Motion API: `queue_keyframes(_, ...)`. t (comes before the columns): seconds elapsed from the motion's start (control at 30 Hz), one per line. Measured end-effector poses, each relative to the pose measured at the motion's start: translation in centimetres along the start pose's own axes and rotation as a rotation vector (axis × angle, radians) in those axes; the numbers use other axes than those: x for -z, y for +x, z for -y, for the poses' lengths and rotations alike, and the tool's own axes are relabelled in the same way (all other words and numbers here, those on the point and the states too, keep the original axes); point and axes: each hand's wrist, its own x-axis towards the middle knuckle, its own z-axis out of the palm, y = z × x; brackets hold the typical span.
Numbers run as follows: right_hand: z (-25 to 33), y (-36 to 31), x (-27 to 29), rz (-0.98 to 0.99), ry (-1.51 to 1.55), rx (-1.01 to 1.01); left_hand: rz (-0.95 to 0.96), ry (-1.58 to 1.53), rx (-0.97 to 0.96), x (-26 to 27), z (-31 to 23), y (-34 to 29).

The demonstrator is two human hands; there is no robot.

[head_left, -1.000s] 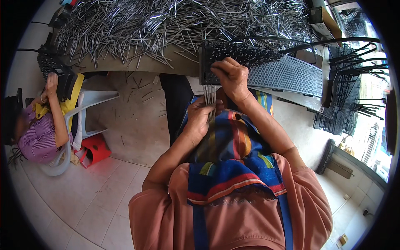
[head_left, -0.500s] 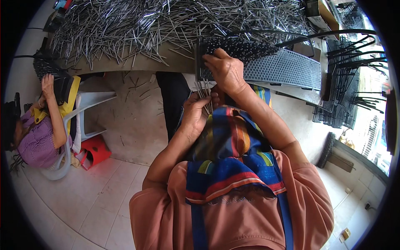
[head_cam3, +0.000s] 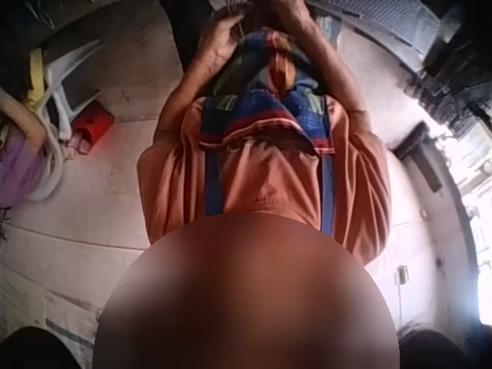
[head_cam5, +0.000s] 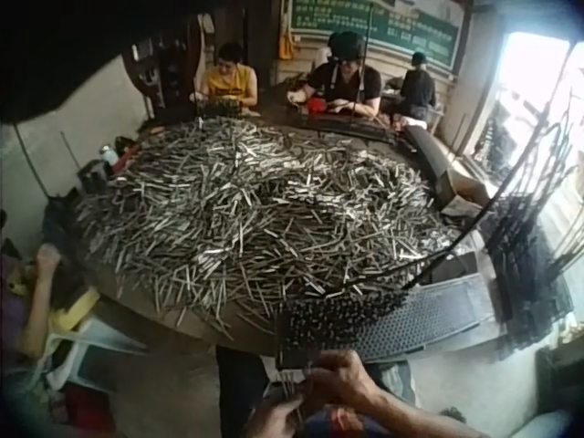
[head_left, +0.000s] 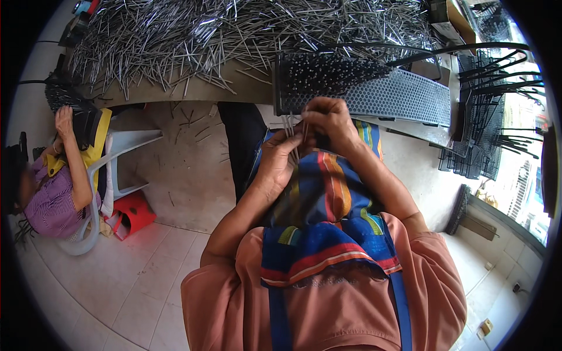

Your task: Assembling thin metal wires into a perforated metal plate at a workbench.

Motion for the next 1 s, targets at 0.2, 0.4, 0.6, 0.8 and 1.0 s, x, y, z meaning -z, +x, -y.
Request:
queue_keyframes(0.2,0.8,0.8,0.1,-0.334,-0.057,0.649,-0.169,0.073,-0.003,1.0,0.3,-0.2)
queue_keyframes(0.4,0.7,1.8,0.6,-0.337,-0.284,0.863,-0.134,0.114,0.005,0.3,0.3,-0.2)
queue_keyframes(0.6,0.6,2.0,0.7,-0.322,-0.321,0.873,-0.115,0.062,-0.011,0.2,0.0,-0.2)
queue_keyframes(0.8,0.5,2.5,0.5,-0.321,-0.331,0.891,-0.127,0.048,-0.035,-0.2,-0.1,-0.3)
queue_keyframes(1.0,0.6,2.2,-0.3,-0.370,-0.580,0.834,-0.178,0.108,-0.032,0.1,-0.3,-0.9)
